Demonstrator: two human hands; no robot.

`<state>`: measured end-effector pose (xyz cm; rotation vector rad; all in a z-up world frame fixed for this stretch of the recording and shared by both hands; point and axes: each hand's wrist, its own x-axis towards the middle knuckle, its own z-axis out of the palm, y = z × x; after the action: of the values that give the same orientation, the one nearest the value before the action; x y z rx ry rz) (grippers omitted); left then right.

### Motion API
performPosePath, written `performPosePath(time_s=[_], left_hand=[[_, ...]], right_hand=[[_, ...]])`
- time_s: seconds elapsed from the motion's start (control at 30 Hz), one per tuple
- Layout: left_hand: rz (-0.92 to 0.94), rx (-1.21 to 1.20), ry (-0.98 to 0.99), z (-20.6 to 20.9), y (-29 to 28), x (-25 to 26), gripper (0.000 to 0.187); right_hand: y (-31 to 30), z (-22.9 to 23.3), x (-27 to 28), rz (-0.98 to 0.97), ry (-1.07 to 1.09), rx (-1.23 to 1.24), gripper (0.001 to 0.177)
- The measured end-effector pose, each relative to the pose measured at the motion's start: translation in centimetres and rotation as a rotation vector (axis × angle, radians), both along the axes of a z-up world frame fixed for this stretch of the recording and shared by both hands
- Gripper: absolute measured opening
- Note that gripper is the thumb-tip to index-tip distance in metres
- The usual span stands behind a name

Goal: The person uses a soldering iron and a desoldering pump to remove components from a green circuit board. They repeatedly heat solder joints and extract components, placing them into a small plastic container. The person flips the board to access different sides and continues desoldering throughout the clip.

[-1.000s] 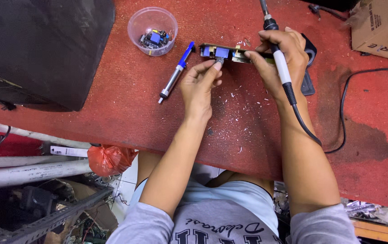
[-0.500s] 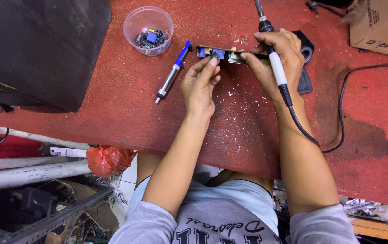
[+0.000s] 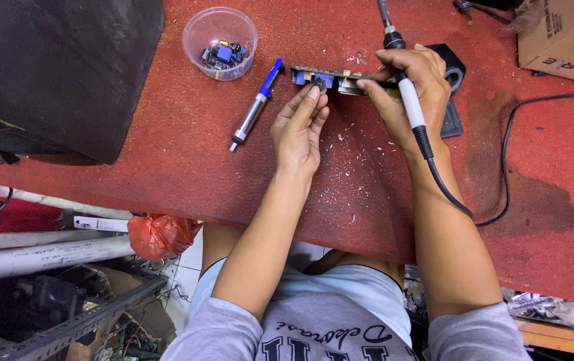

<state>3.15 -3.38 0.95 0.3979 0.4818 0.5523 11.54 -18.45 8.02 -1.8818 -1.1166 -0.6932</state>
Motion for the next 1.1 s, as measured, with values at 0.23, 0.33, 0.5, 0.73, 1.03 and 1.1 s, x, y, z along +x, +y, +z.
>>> performPosePath(time_s=[0.23, 0.33, 0.5, 0.73, 1.03, 1.1], left_hand=[[0.01, 0.007, -0.008, 0.2, -0.1, -0.6, 0.035], [0.012, 0.019, -0.023, -0.3, 0.0, -0.4, 0.034], [0.015, 0.033, -0.026, -0.4, 0.0, -0.3, 0.028], [0.009, 0.049, -0.023, -0.3, 0.0, -0.3, 0.029], [-0.008, 0.042, -0.027, 0.0, 0.0, 0.0, 0.032], [0.015, 0.043, -0.036, -0.2, -0.1, 0.2, 0.032]], right_hand=[[0.0, 0.1, -0.2, 0.003, 0.003, -0.006, 0.042], [0.0, 0.0, -0.1, -0.005, 0.003, -0.008, 0.043], [0.0, 0.1, -0.2, -0.003, 0.006, -0.003, 0.044], [0.0, 0.1, -0.1, 0.006, 0.008, -0.01, 0.042], [0.0, 0.2, -0.1, 0.003, 0.002, -0.016, 0.042], [0.0, 0.1, 0.0, -0.011, 0.013, -0.017, 0.042]])
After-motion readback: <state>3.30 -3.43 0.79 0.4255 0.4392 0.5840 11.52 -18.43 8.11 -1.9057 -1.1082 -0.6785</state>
